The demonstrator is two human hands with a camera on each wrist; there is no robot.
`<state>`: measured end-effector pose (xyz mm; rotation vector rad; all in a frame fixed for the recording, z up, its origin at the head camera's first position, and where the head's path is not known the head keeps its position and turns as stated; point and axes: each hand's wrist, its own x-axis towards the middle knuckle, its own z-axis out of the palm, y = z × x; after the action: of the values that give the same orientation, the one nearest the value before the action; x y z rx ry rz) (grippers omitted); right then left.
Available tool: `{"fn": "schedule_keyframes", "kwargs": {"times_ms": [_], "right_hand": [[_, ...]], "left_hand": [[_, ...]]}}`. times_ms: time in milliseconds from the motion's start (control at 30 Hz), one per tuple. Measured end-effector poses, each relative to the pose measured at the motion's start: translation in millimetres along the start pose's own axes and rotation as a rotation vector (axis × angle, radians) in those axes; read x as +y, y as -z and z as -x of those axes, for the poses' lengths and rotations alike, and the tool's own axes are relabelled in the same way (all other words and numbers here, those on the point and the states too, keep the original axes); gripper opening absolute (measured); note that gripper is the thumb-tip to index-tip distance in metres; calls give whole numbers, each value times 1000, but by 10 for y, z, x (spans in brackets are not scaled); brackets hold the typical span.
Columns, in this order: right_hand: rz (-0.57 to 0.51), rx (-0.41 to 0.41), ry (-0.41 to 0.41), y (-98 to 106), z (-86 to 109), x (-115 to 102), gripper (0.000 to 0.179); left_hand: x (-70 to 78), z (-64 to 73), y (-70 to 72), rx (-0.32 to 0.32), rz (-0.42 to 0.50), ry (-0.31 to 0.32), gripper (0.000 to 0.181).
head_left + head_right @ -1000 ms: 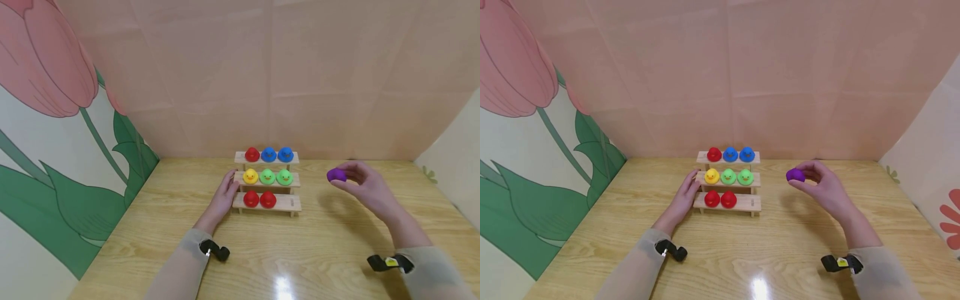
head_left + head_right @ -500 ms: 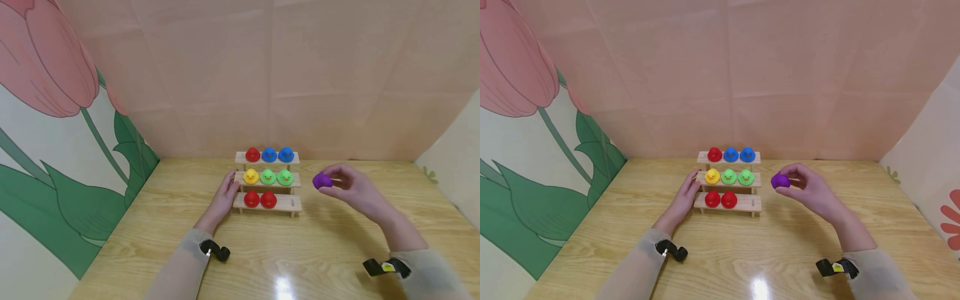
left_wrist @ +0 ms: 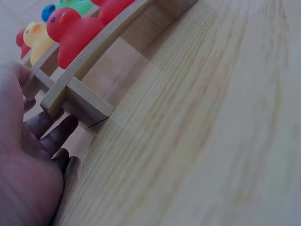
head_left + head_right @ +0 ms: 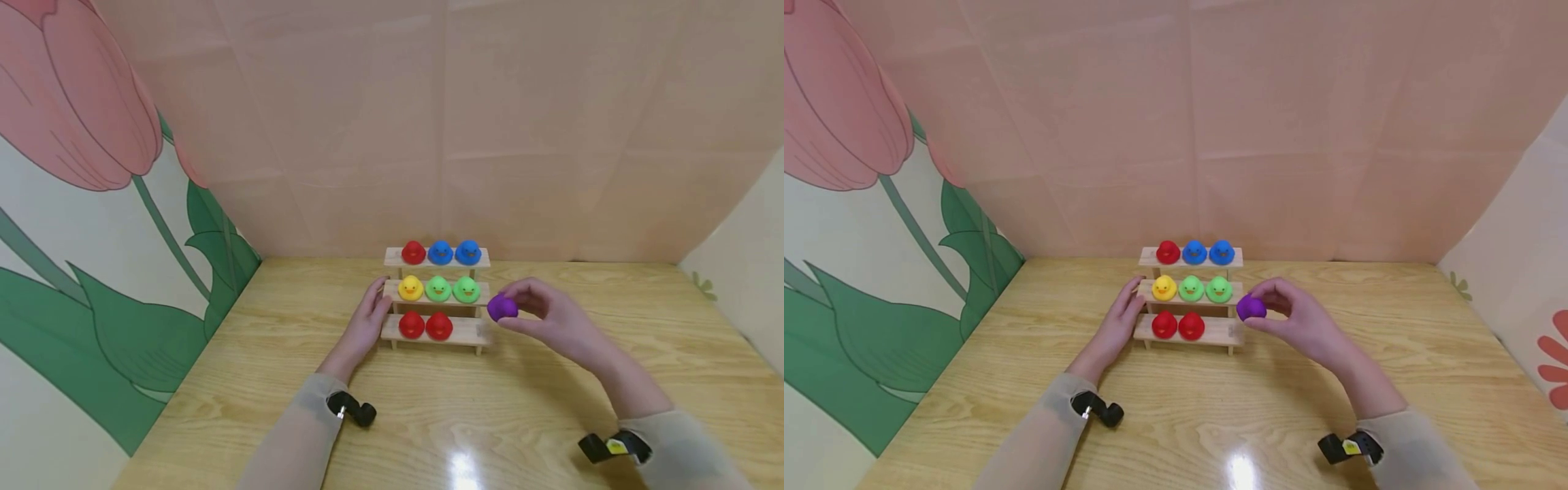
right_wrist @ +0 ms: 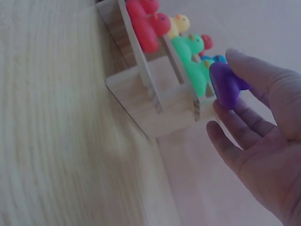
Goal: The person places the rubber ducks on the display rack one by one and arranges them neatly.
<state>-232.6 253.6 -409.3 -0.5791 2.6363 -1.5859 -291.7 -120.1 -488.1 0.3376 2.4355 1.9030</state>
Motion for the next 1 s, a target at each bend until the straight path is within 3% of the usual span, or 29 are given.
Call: {"fn": "schedule_keyframes", "kwargs": {"times_ms": [300, 467, 1000], "right_hand": [[-36, 26, 9, -183, -32, 25, 43], [7, 48, 20, -261, -24, -17, 43], [22, 4, 7, -446, -25, -38, 38]], "left_hand": [[-4, 3, -6, -3, 3, -1, 57], [1, 3, -5, -1, 5, -2, 57], [13, 12, -6, -1, -3, 8, 56]]}}
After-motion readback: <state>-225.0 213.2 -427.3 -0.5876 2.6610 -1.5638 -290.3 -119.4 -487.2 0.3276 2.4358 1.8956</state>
